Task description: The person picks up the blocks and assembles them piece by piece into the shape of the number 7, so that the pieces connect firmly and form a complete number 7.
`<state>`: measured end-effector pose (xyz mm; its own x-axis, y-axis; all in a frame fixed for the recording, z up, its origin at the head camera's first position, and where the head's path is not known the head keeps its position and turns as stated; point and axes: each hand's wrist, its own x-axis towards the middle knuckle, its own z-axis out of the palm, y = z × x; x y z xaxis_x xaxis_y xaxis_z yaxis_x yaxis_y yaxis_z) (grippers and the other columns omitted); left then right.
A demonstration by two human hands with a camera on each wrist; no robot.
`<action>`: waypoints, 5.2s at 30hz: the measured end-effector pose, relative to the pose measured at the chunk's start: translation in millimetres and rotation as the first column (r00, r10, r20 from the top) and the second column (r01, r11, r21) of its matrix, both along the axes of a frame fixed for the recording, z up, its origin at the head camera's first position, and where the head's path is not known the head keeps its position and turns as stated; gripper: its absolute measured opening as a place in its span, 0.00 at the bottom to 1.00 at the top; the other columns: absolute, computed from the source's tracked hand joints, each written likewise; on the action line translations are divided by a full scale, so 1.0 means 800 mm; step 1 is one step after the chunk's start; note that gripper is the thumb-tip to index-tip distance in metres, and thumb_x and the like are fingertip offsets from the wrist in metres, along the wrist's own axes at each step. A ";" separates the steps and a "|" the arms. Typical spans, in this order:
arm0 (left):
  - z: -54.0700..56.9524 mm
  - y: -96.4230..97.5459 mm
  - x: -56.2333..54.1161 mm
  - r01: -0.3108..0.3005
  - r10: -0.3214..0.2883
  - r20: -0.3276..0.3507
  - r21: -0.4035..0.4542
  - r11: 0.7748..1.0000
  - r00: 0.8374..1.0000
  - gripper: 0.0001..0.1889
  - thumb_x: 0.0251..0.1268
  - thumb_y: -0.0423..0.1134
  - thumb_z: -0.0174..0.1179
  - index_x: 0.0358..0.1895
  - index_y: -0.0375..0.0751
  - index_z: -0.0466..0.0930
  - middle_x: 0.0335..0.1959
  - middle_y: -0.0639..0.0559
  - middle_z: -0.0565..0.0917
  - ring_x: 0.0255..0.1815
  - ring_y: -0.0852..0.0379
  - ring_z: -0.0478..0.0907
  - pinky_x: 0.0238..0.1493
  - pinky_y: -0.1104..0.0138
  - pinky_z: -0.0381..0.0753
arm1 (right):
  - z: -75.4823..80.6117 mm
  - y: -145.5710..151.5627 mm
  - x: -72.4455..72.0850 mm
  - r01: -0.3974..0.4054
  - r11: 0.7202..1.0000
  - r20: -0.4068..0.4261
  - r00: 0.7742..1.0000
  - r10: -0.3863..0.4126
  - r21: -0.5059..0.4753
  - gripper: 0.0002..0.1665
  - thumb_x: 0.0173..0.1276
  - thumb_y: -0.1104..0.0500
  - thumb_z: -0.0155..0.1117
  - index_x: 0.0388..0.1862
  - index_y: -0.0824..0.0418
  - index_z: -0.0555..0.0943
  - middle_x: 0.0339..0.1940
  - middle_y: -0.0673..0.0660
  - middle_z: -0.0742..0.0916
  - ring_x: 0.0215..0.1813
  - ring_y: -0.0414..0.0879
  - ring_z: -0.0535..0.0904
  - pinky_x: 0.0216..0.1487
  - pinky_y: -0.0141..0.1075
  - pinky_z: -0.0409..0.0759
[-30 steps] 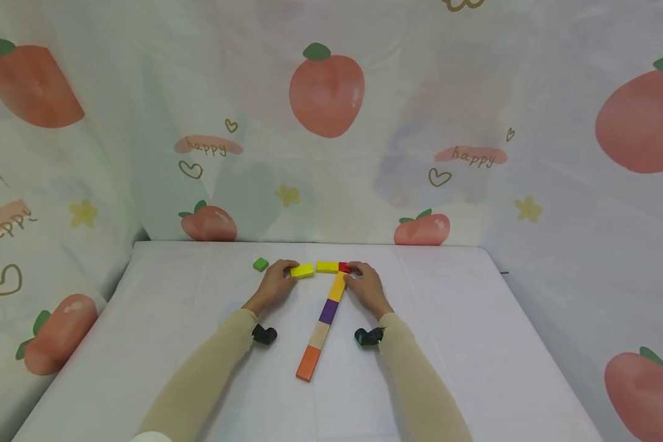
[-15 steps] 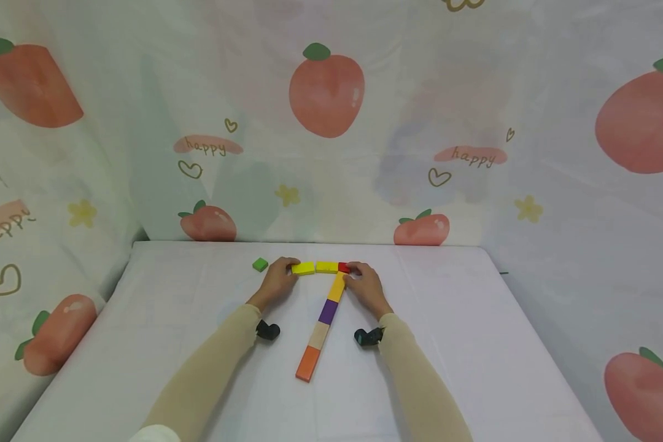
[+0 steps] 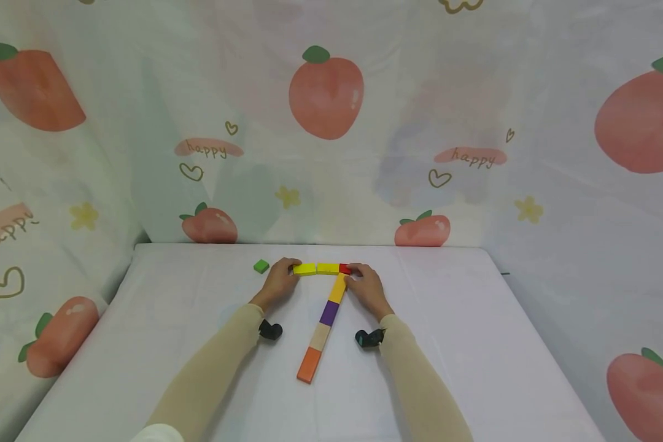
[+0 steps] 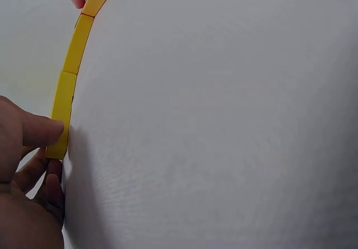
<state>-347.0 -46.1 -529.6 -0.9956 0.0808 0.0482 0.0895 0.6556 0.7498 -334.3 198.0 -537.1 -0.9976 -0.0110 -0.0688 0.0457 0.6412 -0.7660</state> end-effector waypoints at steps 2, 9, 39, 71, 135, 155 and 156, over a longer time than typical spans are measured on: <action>0.000 0.000 0.000 -0.007 0.007 0.003 0.001 1.000 1.000 0.20 0.65 0.29 0.60 0.61 0.37 0.78 0.59 0.42 0.80 0.61 0.46 0.75 0.68 0.56 0.73 | 0.000 0.001 0.000 -0.002 1.000 -0.004 1.000 0.002 0.004 0.26 0.72 0.50 0.59 0.67 0.52 0.73 0.67 0.58 0.76 0.69 0.56 0.68 0.75 0.55 0.63; -0.004 -0.001 0.000 -0.045 0.045 0.009 0.041 0.998 0.999 0.22 0.64 0.30 0.62 0.62 0.38 0.76 0.59 0.42 0.79 0.61 0.48 0.75 0.67 0.57 0.74 | 0.000 0.001 0.001 0.000 1.000 -0.004 1.000 0.000 0.003 0.26 0.72 0.50 0.59 0.67 0.52 0.73 0.67 0.58 0.76 0.69 0.56 0.68 0.74 0.55 0.64; 0.003 0.002 0.004 -0.130 0.134 -0.038 0.084 0.988 0.990 0.17 0.63 0.31 0.62 0.55 0.34 0.80 0.42 0.43 0.84 0.44 0.51 0.79 0.53 0.59 0.82 | 0.003 0.001 0.003 -0.009 1.000 -0.016 1.000 0.009 0.007 0.26 0.72 0.50 0.59 0.67 0.54 0.73 0.67 0.59 0.76 0.68 0.57 0.69 0.74 0.54 0.64; 0.000 0.005 0.001 -0.141 0.142 -0.029 0.028 0.990 0.989 0.18 0.66 0.33 0.61 0.58 0.35 0.79 0.44 0.43 0.83 0.43 0.50 0.77 0.53 0.59 0.81 | -0.001 0.003 0.004 -0.009 1.000 -0.032 0.999 0.009 0.016 0.25 0.72 0.50 0.60 0.66 0.53 0.74 0.63 0.59 0.78 0.64 0.56 0.70 0.72 0.53 0.67; 0.005 -0.021 0.015 -0.073 0.076 -0.021 0.128 0.989 0.997 0.13 0.68 0.36 0.60 0.54 0.40 0.81 0.44 0.48 0.83 0.46 0.52 0.79 0.52 0.60 0.82 | 0.001 0.003 0.004 -0.024 1.000 -0.029 0.999 0.024 0.011 0.27 0.72 0.49 0.59 0.68 0.53 0.73 0.66 0.59 0.77 0.68 0.56 0.69 0.74 0.55 0.64; 0.012 -0.056 0.032 -0.058 0.077 -0.173 0.115 0.992 0.982 0.12 0.69 0.37 0.59 0.53 0.39 0.81 0.44 0.46 0.85 0.45 0.51 0.82 0.49 0.59 0.83 | 0.002 0.002 0.005 -0.013 1.000 -0.033 0.999 0.014 0.023 0.27 0.72 0.50 0.59 0.68 0.53 0.73 0.65 0.59 0.77 0.66 0.56 0.70 0.73 0.54 0.66; 0.013 -0.058 0.032 -0.059 0.080 -0.184 0.118 0.991 0.980 0.13 0.69 0.37 0.59 0.53 0.39 0.81 0.44 0.46 0.85 0.45 0.51 0.82 0.49 0.59 0.83 | 0.001 0.002 0.005 -0.013 1.000 -0.033 0.999 0.014 0.022 0.27 0.72 0.50 0.59 0.68 0.53 0.73 0.65 0.59 0.77 0.66 0.56 0.70 0.73 0.54 0.66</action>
<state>-321.7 -92.6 -519.6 -0.9708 -0.0044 0.2398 0.1931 0.5784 0.7926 -330.7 199.4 -536.0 -0.9991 -0.0234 -0.0357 0.0115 0.6583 -0.7527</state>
